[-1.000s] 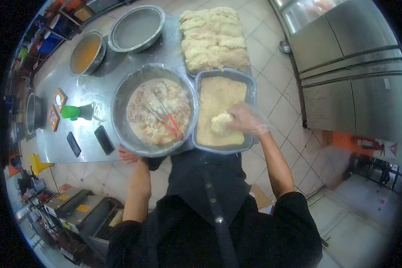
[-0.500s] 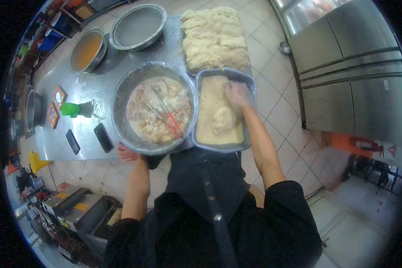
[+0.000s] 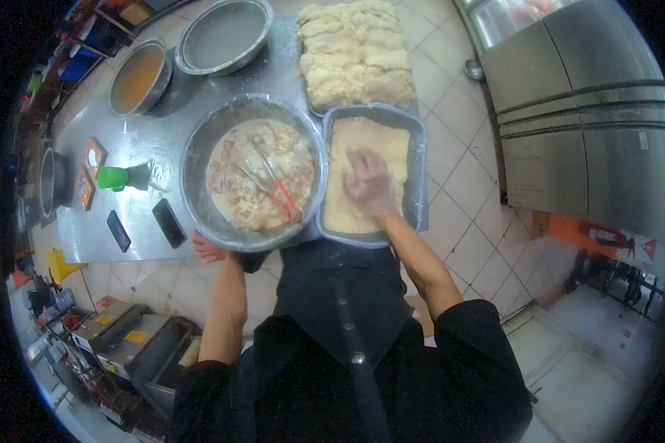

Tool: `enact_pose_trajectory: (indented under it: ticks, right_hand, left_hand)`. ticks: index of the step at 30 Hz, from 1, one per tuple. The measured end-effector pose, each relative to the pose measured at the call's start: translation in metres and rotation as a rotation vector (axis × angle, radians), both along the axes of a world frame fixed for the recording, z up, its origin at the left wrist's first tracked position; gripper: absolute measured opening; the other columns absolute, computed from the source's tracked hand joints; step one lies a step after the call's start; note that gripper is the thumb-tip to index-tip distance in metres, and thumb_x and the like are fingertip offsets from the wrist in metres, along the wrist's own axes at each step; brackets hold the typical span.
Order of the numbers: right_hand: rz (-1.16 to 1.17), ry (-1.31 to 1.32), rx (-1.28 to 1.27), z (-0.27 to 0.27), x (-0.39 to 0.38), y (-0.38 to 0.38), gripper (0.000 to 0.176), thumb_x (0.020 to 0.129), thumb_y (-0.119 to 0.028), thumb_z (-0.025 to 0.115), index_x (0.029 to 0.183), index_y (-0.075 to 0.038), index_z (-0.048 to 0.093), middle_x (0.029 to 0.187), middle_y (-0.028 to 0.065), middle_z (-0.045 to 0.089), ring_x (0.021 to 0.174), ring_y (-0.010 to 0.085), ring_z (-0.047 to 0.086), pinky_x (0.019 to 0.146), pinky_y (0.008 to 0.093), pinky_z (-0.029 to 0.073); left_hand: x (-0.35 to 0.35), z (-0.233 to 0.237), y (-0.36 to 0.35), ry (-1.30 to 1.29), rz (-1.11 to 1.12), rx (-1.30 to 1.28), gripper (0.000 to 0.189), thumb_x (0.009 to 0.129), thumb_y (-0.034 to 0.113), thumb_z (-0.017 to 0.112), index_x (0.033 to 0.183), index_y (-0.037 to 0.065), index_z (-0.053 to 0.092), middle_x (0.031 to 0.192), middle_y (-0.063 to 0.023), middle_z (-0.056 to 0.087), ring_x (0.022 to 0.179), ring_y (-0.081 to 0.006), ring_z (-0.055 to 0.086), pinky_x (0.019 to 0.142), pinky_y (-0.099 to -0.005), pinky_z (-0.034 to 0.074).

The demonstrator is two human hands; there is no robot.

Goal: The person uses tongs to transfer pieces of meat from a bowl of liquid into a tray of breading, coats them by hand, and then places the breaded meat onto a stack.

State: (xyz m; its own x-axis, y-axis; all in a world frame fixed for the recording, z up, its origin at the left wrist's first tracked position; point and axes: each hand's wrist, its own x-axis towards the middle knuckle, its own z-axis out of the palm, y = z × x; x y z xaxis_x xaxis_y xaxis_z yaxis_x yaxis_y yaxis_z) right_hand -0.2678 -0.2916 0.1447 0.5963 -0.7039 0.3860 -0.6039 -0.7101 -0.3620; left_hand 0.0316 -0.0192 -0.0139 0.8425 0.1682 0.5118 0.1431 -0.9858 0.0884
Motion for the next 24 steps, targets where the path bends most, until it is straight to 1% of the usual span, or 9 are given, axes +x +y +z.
enact_pose_trajectory:
  ticks: [5, 7, 8, 10, 14, 16, 19, 23, 24]
  right_hand:
    - [-0.140, -0.024, 0.152, -0.026, -0.013, -0.024, 0.031, 0.089, -0.015, 0.064, 0.118, -0.002, 0.066, 0.104, 0.0173, 0.065, 0.098, 0.0384, 0.062, 0.088, 0.0496, 0.051]
    - [-0.175, 0.333, 0.308, -0.034, -0.010, -0.040, 0.033, 0.087, -0.017, 0.065, 0.116, -0.002, 0.066, 0.103, 0.0176, 0.065, 0.097, 0.0385, 0.063, 0.086, 0.0498, 0.052]
    - [-0.168, 0.333, 0.324, -0.036, -0.013, -0.030, 0.033, 0.087, -0.017, 0.065, 0.116, -0.002, 0.066, 0.103, 0.0176, 0.065, 0.097, 0.0385, 0.063, 0.086, 0.0498, 0.052]
    - [-0.011, 0.001, 0.092, -0.025, -0.015, -0.010, 0.032, 0.092, -0.026, 0.059, 0.114, -0.004, 0.067, 0.107, 0.0213, 0.066, 0.100, 0.0403, 0.062, 0.088, 0.0495, 0.051]
    - [-0.033, 0.099, 0.147, -0.041, -0.025, -0.011, 0.033, 0.093, -0.029, 0.058, 0.111, -0.003, 0.068, 0.105, 0.0223, 0.066, 0.100, 0.0396, 0.063, 0.088, 0.0497, 0.051]
    - [-0.085, 0.013, 0.157, -0.044, -0.015, -0.027, 0.022, 0.090, -0.028, 0.064, 0.093, -0.005, 0.066, 0.090, 0.0208, 0.066, 0.084, 0.0427, 0.064, 0.072, 0.0550, 0.050]
    - [-0.223, -0.073, 0.303, -0.041, -0.009, -0.032, 0.030, 0.095, -0.032, 0.060, 0.083, -0.005, 0.062, 0.082, 0.0217, 0.064, 0.079, 0.0455, 0.061, 0.070, 0.0560, 0.048]
    - [-0.354, 0.175, 0.402, -0.070, -0.034, -0.046, 0.038, 0.096, -0.041, 0.062, 0.101, -0.004, 0.068, 0.097, 0.0223, 0.069, 0.092, 0.0438, 0.066, 0.080, 0.0536, 0.052]
    - [-0.201, 0.221, 0.422, -0.051, -0.046, -0.043, 0.045, 0.093, -0.044, 0.065, 0.114, -0.004, 0.066, 0.108, 0.0222, 0.069, 0.102, 0.0419, 0.065, 0.088, 0.0512, 0.052]
  left_hand:
    - [-0.005, 0.007, -0.003, 0.105, 0.011, -0.086, 0.037, 0.095, 0.035, 0.061, 0.132, 0.032, 0.054, 0.138, 0.0040, 0.048, 0.137, -0.0218, 0.043, 0.111, -0.0463, 0.034]
    - [-0.002, 0.001, -0.009, 0.085, 0.032, -0.113, 0.036, 0.096, 0.035, 0.060, 0.131, 0.032, 0.054, 0.138, 0.0038, 0.048, 0.137, -0.0217, 0.044, 0.110, -0.0463, 0.034]
    - [0.002, -0.011, -0.001, 0.092, 0.059, -0.058, 0.036, 0.096, 0.035, 0.060, 0.131, 0.032, 0.054, 0.138, 0.0035, 0.048, 0.136, -0.0217, 0.044, 0.110, -0.0463, 0.035]
    - [0.006, -0.009, 0.003, 0.106, 0.051, -0.067, 0.036, 0.096, 0.035, 0.060, 0.132, 0.032, 0.054, 0.138, 0.0026, 0.047, 0.136, -0.0217, 0.045, 0.109, -0.0465, 0.036]
    - [0.000, -0.004, 0.014, 0.181, 0.006, -0.116, 0.038, 0.096, 0.036, 0.061, 0.132, 0.031, 0.054, 0.138, 0.0018, 0.047, 0.136, -0.0227, 0.044, 0.110, -0.0471, 0.035]
    - [0.004, -0.006, 0.000, 0.092, 0.038, -0.077, 0.041, 0.094, 0.037, 0.063, 0.134, 0.029, 0.053, 0.139, 0.0001, 0.046, 0.136, -0.0245, 0.044, 0.111, -0.0485, 0.033]
    - [0.000, 0.005, 0.000, 0.142, -0.006, -0.150, 0.045, 0.092, 0.038, 0.065, 0.134, 0.028, 0.053, 0.140, -0.0009, 0.045, 0.138, -0.0251, 0.041, 0.112, -0.0497, 0.032]
    - [-0.002, 0.010, -0.006, 0.111, -0.019, -0.167, 0.046, 0.092, 0.037, 0.065, 0.135, 0.028, 0.053, 0.140, -0.0007, 0.045, 0.139, -0.0247, 0.040, 0.112, -0.0499, 0.031]
    - [0.000, 0.009, -0.005, 0.125, -0.009, -0.150, 0.045, 0.092, 0.037, 0.065, 0.135, 0.028, 0.053, 0.140, -0.0004, 0.045, 0.139, -0.0245, 0.040, 0.112, -0.0494, 0.032]
